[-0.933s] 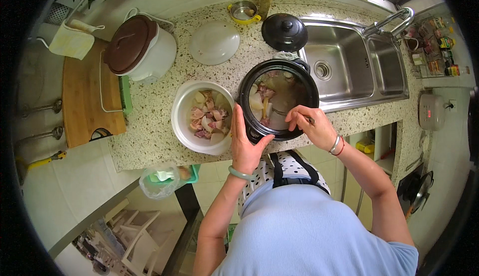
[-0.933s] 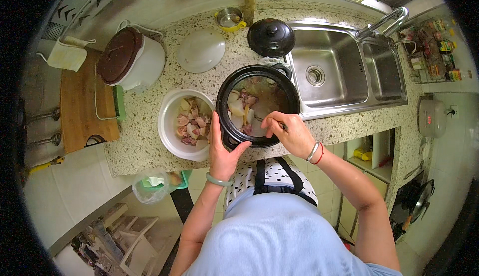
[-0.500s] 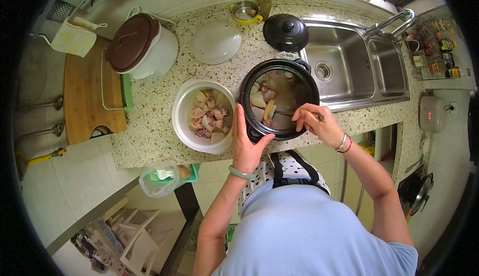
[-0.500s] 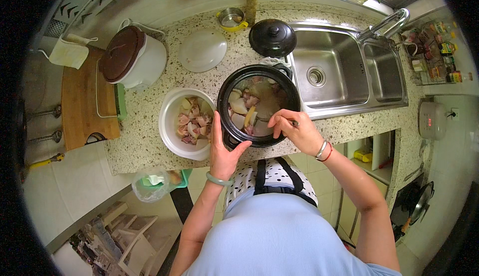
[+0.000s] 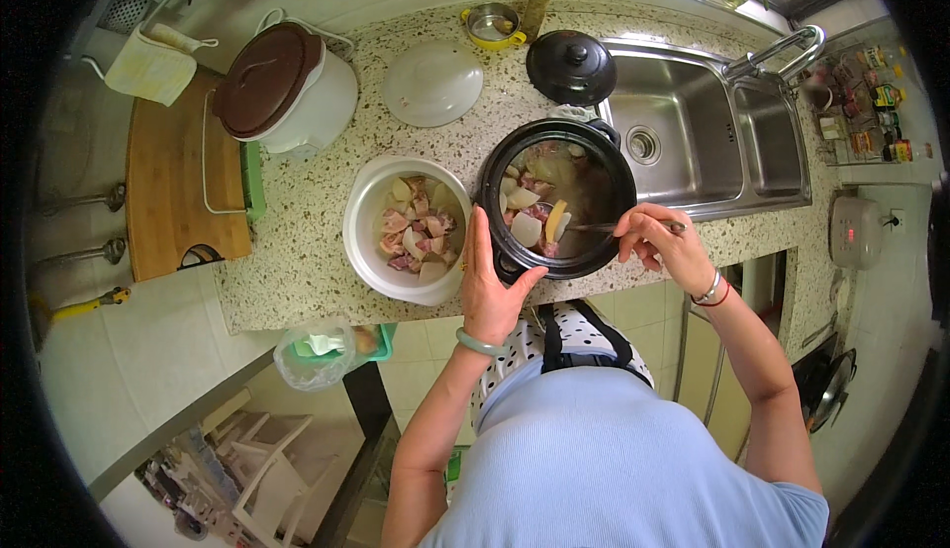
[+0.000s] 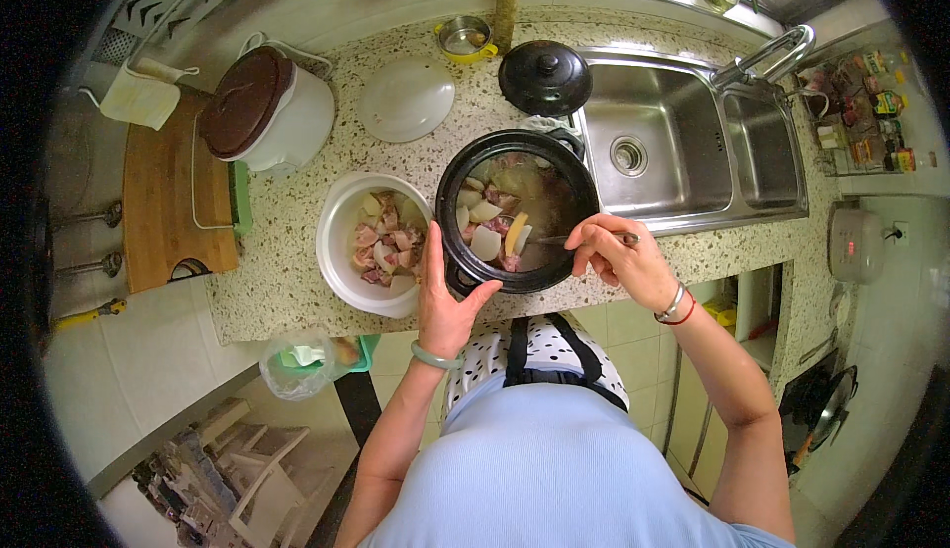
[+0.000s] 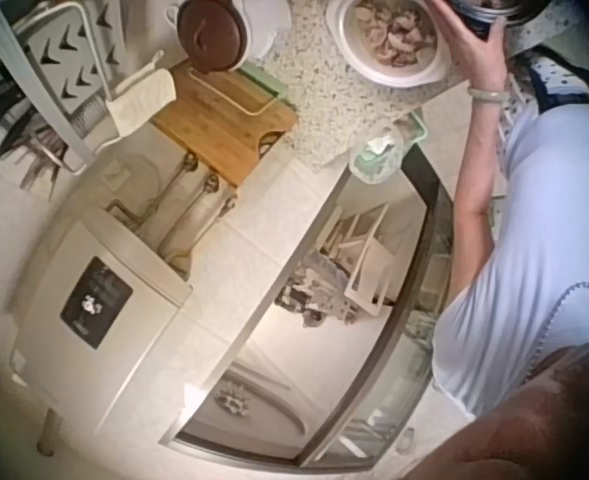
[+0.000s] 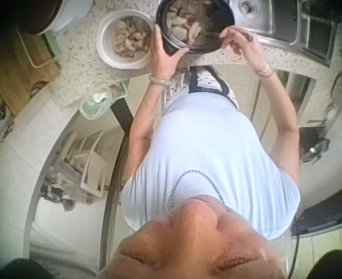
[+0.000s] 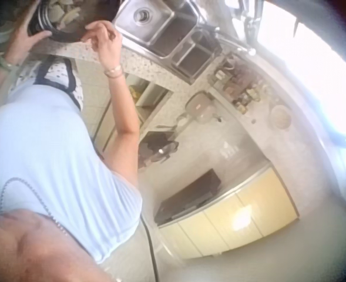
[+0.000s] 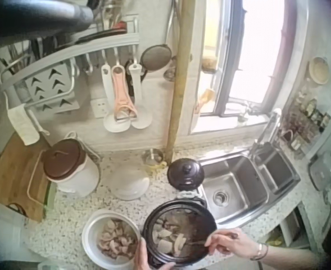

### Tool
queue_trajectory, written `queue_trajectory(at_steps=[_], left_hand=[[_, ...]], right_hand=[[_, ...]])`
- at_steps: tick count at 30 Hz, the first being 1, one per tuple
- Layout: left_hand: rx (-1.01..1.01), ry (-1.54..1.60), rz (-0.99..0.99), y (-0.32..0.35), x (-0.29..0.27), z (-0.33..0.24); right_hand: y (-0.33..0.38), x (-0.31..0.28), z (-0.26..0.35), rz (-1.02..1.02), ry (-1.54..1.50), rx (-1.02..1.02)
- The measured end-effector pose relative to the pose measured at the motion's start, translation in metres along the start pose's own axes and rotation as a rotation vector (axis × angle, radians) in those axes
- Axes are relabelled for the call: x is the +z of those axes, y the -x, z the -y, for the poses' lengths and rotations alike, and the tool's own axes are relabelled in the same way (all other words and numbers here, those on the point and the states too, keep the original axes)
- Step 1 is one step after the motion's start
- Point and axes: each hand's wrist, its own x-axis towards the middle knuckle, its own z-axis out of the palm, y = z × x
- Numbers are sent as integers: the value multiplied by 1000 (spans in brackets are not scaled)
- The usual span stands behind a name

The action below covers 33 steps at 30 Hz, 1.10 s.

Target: The person uses a ladle to transfer cooked meat and vegetables from a black pot to a white bowl. The person repeatedly scoops the contents and places them into the bowl until the pot is empty.

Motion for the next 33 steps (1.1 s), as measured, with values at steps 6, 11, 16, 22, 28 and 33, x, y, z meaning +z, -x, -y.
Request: queue_trajectory(at_steps=[6, 11, 16, 22, 28, 33], left_hand=[[76, -52, -9, 0, -2, -5], [105, -61, -4, -2, -2, -7], [101, -29, 3, -1, -5, -5], [110, -21, 14, -3, -6, -6], [98, -2, 30, -3, -6, -6], [98, 2, 31, -3, -7, -4]], right_hand=[[9, -3, 16, -33, -29, 5], [16, -5, 32, -85, 14, -5], [21, -8, 44, -119, 48, -14], [25, -11, 47, -130, 52, -23], [25, -6, 45, -161, 8, 3], [26, -7, 46, -167, 14, -9]])
